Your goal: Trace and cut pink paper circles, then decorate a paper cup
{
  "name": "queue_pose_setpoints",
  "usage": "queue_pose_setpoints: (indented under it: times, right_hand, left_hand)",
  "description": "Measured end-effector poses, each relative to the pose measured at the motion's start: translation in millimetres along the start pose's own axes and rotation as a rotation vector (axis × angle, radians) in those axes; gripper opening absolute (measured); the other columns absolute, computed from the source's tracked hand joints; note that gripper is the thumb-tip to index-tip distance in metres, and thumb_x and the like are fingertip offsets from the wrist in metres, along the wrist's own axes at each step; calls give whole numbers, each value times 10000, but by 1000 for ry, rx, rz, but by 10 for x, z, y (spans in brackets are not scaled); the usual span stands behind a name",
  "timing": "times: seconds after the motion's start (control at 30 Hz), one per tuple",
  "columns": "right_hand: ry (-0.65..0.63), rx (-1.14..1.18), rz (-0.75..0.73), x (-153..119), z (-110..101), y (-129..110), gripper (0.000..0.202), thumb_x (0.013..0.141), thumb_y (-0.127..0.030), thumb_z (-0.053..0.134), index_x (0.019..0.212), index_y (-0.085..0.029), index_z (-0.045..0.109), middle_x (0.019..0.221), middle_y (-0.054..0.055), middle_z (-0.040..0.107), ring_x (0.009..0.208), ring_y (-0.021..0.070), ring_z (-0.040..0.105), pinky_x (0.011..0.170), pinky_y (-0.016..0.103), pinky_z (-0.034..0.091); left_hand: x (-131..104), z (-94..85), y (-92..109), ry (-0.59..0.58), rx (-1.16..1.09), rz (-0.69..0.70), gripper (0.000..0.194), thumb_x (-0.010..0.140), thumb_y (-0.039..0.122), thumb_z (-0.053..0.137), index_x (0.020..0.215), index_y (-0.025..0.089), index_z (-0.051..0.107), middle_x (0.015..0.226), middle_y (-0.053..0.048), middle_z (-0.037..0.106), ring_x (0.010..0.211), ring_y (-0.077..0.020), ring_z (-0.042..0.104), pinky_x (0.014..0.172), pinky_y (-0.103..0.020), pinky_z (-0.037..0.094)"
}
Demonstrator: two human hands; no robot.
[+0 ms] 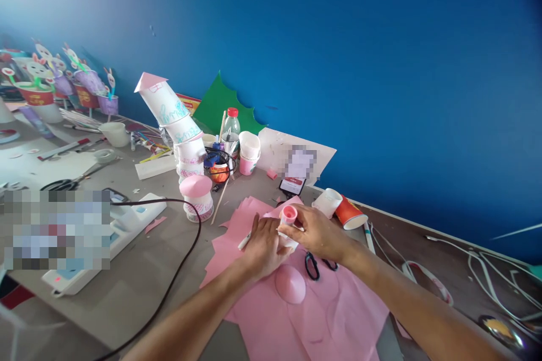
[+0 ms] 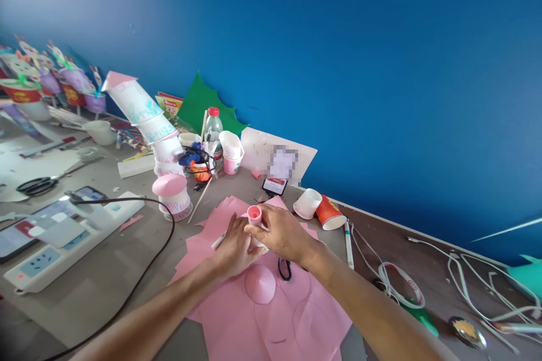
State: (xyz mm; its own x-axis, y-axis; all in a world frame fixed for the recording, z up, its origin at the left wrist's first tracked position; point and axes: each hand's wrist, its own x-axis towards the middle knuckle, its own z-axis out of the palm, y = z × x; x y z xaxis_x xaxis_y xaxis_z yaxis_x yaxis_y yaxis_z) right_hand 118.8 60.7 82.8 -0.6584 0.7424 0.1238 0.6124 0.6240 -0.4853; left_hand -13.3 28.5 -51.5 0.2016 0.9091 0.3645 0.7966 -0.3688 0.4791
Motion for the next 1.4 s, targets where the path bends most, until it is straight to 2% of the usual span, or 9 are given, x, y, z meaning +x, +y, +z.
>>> queue_pose_setpoints:
  times: [0.17,0.37,0.5,0.6,0.77,0.9,1.1,1.27,1.4]
  right_hand:
    - [64,-156,9,114,8,179,135,888,-321,586,820,-205,578,797,25,654,724,187,594,629,281,408]
    - [138,-211,119,31,-77,342,237,884,-344,556,683,-220,547,608,-12,591,556,160,550,522,264,346]
    - [112,-189,212,-104,-156,362,323,853,-400,585,601,-227,480,533,-30,537,491,140,494,477,258,318]
    - [165,-82,299,-132,-176,344,355,853,-455,558,591,-231,473,505,-33,517,473,140,481,462,262,323]
    - [244,9,264,-18,-142,239,341,874,-495,517,660,-230,523,576,8,601,548,175,553,502,277,374]
    - [274,-9,339,98,-139,282,302,867,-454,544,670,-226,549,646,48,675,613,205,624,565,293,418]
    - [243,7,371,146,-104,440,360,870,-495,510,639,-220,542,594,40,641,602,210,621,550,293,410]
    - [162,24,355,96,-10,350,374,869,-505,504,641,-212,545,590,42,640,595,211,609,551,302,418]
    - [134,57,305,11,-32,247,358,867,-510,526,677,-210,567,632,48,677,620,212,639,572,296,440]
  left_hand:
    - [-9,14,-3,23,-16,1,466,764,268,695,1177,165,505,1087,-126,655,1113,-333,584,1096,-630,306]
    - [-2,-16,22,15,-44,-15,451,750,247,685,1161,168,516,1079,-127,659,1086,-327,595,1093,-622,314]
    - [3,-21,25,24,-52,-21,460,741,240,692,1161,165,519,1091,-128,657,1098,-329,589,1101,-622,305]
    - [3,-17,22,29,-53,-16,439,747,236,683,1152,174,523,1085,-117,659,1083,-323,596,1100,-619,311]
    - [3,0,17,34,-42,-27,426,757,254,685,1143,161,530,1097,-138,659,1091,-330,595,1103,-628,300]
    - [-2,-1,21,37,-43,-19,461,757,256,687,1176,173,515,1103,-128,659,1097,-329,593,1103,-631,296]
    - [3,-29,31,7,-69,-33,492,737,244,714,1178,162,511,1103,-129,659,1102,-332,590,1108,-622,290]
    - [-3,-31,31,10,-78,-37,481,738,240,718,1168,160,517,1095,-126,659,1103,-330,590,1108,-621,286]
    - [-7,-25,32,21,-76,-31,446,742,218,704,1145,175,517,1106,-123,657,1107,-330,591,1102,-620,294]
